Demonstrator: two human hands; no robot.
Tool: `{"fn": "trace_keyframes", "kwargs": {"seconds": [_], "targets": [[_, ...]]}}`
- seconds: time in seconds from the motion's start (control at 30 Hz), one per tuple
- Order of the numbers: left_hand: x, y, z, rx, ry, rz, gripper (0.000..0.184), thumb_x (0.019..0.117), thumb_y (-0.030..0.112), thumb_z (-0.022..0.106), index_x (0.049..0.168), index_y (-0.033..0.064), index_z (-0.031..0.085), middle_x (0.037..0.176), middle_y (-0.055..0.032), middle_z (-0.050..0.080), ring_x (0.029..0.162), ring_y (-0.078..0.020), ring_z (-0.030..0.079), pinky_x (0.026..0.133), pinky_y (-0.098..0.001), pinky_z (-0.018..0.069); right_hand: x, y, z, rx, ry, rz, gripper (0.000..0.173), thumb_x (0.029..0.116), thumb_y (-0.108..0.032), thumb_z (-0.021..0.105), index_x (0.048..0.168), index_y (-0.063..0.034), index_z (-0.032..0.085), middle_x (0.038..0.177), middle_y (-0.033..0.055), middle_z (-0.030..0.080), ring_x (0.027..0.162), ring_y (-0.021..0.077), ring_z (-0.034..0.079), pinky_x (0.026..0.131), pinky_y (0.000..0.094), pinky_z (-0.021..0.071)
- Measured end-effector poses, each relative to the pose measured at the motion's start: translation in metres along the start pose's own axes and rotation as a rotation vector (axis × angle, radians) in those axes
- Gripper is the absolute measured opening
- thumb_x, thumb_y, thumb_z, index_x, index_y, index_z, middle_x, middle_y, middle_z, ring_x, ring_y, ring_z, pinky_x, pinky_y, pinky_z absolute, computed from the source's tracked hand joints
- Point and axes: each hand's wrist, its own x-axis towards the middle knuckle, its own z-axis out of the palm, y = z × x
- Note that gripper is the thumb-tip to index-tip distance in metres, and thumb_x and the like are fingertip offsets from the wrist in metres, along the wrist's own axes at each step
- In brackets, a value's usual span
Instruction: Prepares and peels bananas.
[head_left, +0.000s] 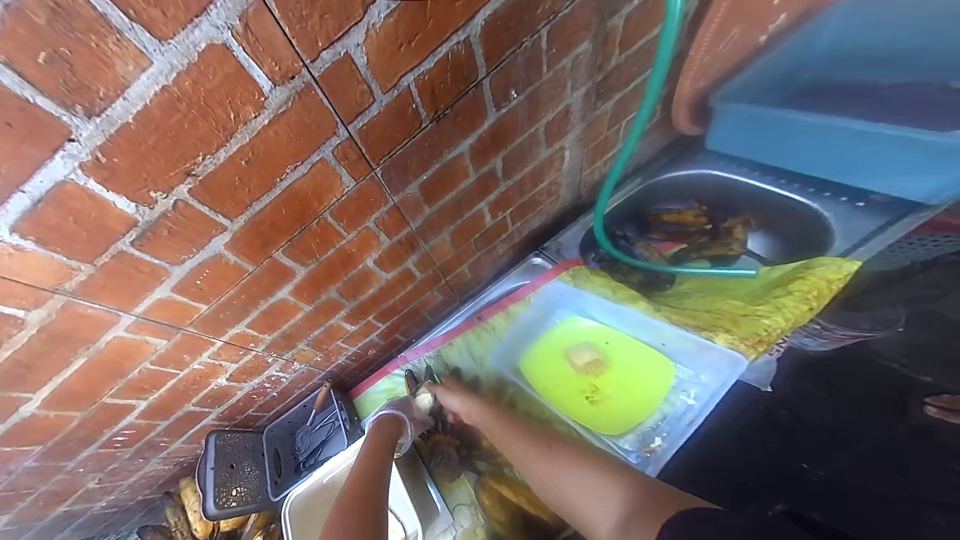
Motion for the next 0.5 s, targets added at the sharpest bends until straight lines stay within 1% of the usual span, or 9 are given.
{"fn": "trace_keyframes", "kwargs": {"seconds": [0.07, 0.1, 0.17, 0.23, 0.3, 0.37, 0.43, 0.5], "targets": [[-0.001, -0.005, 0.003, -0.044, 0.057, 0.042, 0.077, 0.0837, 0.072, 0.064, 0.132, 0.0121, 0.063, 0.129, -0.0150, 0.066, 0.122, -0.0334, 0.063, 0.101, -0.0605, 0.0497, -0.001, 0.003, -0.003, 0.064, 0.001, 0.002, 0.052, 0.1064, -0.055, 0.046, 0.136, -0.0131, 0.053, 0.086, 0.0075, 0.054, 0.054, 0.0131, 0.046, 0.051, 0.0295, 0.0437], [-0.003, -0.006, 0.004, -0.055, 0.096, 0.057, 0.077, 0.0837, 0.074, 0.062, 0.133, 0.0144, 0.063, 0.130, -0.0131, 0.066, 0.123, -0.0320, 0.062, 0.102, -0.0594, 0.0496, -0.002, 0.003, -0.005, 0.093, -0.006, 0.001, 0.052, 0.1064, -0.056, 0.046, 0.137, -0.0133, 0.053, 0.085, 0.0074, 0.054, 0.054, 0.0129, 0.046, 0.051, 0.0292, 0.0433], [-0.006, -0.005, 0.006, -0.038, 0.184, 0.082, 0.077, 0.0838, 0.076, 0.058, 0.135, 0.0190, 0.063, 0.130, -0.0094, 0.066, 0.123, -0.0295, 0.063, 0.102, -0.0575, 0.0504, -0.006, 0.000, -0.012, 0.138, -0.028, 0.007, 0.054, 0.1059, -0.057, 0.046, 0.138, -0.0144, 0.053, 0.087, 0.0074, 0.057, 0.054, 0.0115, 0.045, 0.051, 0.0273, 0.0423], [-0.014, 0.001, 0.006, 0.014, 0.257, 0.099, 0.074, 0.0851, 0.075, 0.056, 0.133, 0.0191, 0.065, 0.129, -0.0089, 0.068, 0.122, -0.0297, 0.063, 0.102, -0.0560, 0.0507, -0.009, -0.002, -0.018, 0.163, -0.061, 0.020, 0.055, 0.1044, -0.060, 0.047, 0.138, -0.0166, 0.053, 0.088, 0.0068, 0.060, 0.053, 0.0095, 0.045, 0.050, 0.0250, 0.0407], [-0.020, 0.005, 0.005, 0.055, 0.310, 0.120, 0.071, 0.0863, 0.072, 0.055, 0.130, 0.0182, 0.067, 0.125, -0.0096, 0.069, 0.121, -0.0300, 0.064, 0.102, -0.0540, 0.0516, -0.011, -0.004, -0.022, 0.183, -0.109, 0.029, 0.052, 0.1035, -0.058, 0.050, 0.134, -0.0162, 0.055, 0.084, 0.0049, 0.059, 0.050, 0.0073, 0.042, 0.047, 0.0227, 0.0377], [-0.024, 0.005, 0.005, 0.060, 0.335, 0.149, 0.069, 0.0879, 0.070, 0.055, 0.131, 0.0175, 0.066, 0.123, -0.0104, 0.070, 0.119, -0.0299, 0.064, 0.101, -0.0531, 0.0517, -0.013, -0.006, -0.026, 0.188, -0.149, 0.051, 0.050, 0.1029, -0.057, 0.052, 0.130, -0.0152, 0.056, 0.083, 0.0035, 0.060, 0.049, 0.0059, 0.040, 0.045, 0.0214, 0.0358], [-0.024, 0.004, 0.005, 0.050, 0.342, 0.169, 0.068, 0.0903, 0.068, 0.053, 0.134, 0.0168, 0.064, 0.124, -0.0116, 0.069, 0.119, -0.0308, 0.065, 0.101, -0.0539, 0.0521, -0.013, -0.006, -0.027, 0.195, -0.153, 0.060, 0.050, 0.1025, -0.056, 0.054, 0.131, -0.0149, 0.057, 0.088, 0.0035, 0.062, 0.049, 0.0053, 0.039, 0.046, 0.0211, 0.0353], [-0.021, 0.002, 0.009, 0.014, 0.351, 0.190, 0.069, 0.0932, 0.068, 0.050, 0.138, 0.0167, 0.060, 0.127, -0.0115, 0.068, 0.119, -0.0304, 0.065, 0.101, -0.0546, 0.0523, -0.015, -0.004, -0.027, 0.205, -0.129, 0.057, 0.052, 0.1028, -0.057, 0.053, 0.136, -0.0160, 0.054, 0.097, 0.0051, 0.065, 0.050, 0.0047, 0.039, 0.046, 0.0210, 0.0345]]}}
